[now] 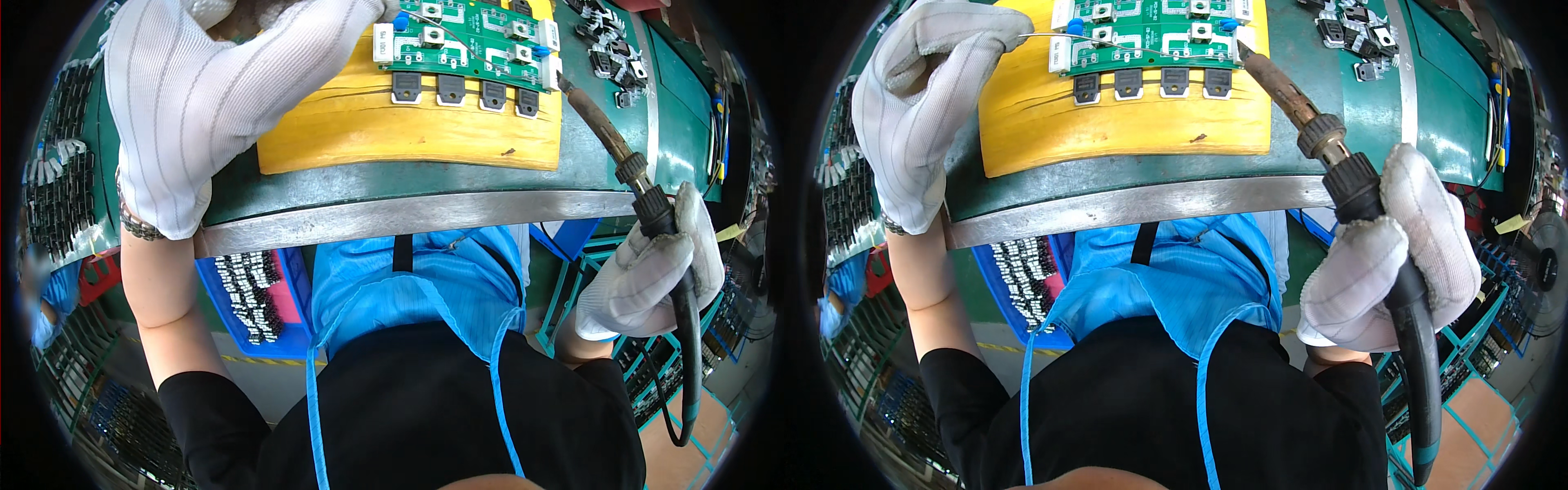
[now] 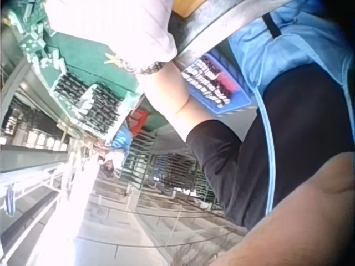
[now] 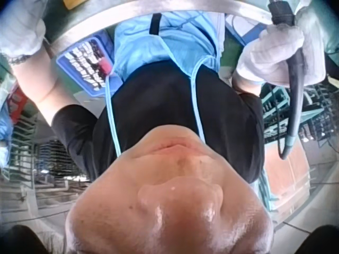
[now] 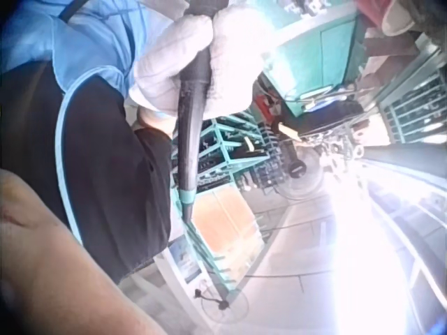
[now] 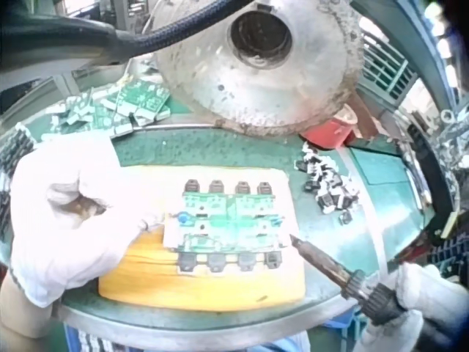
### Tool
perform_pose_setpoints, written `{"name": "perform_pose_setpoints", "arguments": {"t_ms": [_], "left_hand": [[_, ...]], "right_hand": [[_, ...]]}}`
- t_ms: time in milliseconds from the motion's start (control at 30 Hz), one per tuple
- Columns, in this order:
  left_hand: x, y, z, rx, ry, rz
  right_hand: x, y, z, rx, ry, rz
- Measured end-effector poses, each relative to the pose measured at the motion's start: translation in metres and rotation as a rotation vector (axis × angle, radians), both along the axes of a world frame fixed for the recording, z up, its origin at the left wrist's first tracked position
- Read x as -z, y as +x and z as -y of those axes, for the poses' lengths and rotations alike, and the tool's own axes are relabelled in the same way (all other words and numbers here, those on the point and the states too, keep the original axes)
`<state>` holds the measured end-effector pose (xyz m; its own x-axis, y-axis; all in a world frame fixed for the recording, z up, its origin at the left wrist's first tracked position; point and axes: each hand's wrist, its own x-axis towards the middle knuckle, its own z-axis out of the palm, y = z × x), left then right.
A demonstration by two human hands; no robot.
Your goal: The person solders electronic components onto a green circuit board using a soldering iron and soldering wire.
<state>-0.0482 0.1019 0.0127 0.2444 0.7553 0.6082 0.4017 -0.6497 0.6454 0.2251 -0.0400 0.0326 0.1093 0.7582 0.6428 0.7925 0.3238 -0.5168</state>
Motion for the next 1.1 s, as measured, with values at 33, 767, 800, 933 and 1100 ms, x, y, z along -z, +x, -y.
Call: {"name": "perform_pose_setpoints", "arguments": {"t_ms": [33, 767, 800, 933, 1100], "left_hand": [[-0.002, 0.004, 0.006, 0.007, -0.008, 0.007], [-0.005, -0.004, 0.006, 0.09, -0.092, 0.064], [-0.005, -0.004, 0.005, 0.096, -0.096, 0.067], [-0.002, -0.001, 0.001, 0.136, -0.109, 0.086], [-0.005, -0.003, -0.004, 0.169, -0.127, 0.09]], "right_hand": [[-0.004, -0.001, 0.0, 0.003, -0.046, 0.073], [-0.014, -0.021, -0.019, -0.203, 0.028, 0.248], [-0.015, -0.021, -0.019, -0.202, 0.028, 0.249], [-0.019, -0.021, -0.017, -0.184, -0.036, 0.286], [-0.034, -0.015, -0.01, -0.101, -0.163, 0.359]]}}
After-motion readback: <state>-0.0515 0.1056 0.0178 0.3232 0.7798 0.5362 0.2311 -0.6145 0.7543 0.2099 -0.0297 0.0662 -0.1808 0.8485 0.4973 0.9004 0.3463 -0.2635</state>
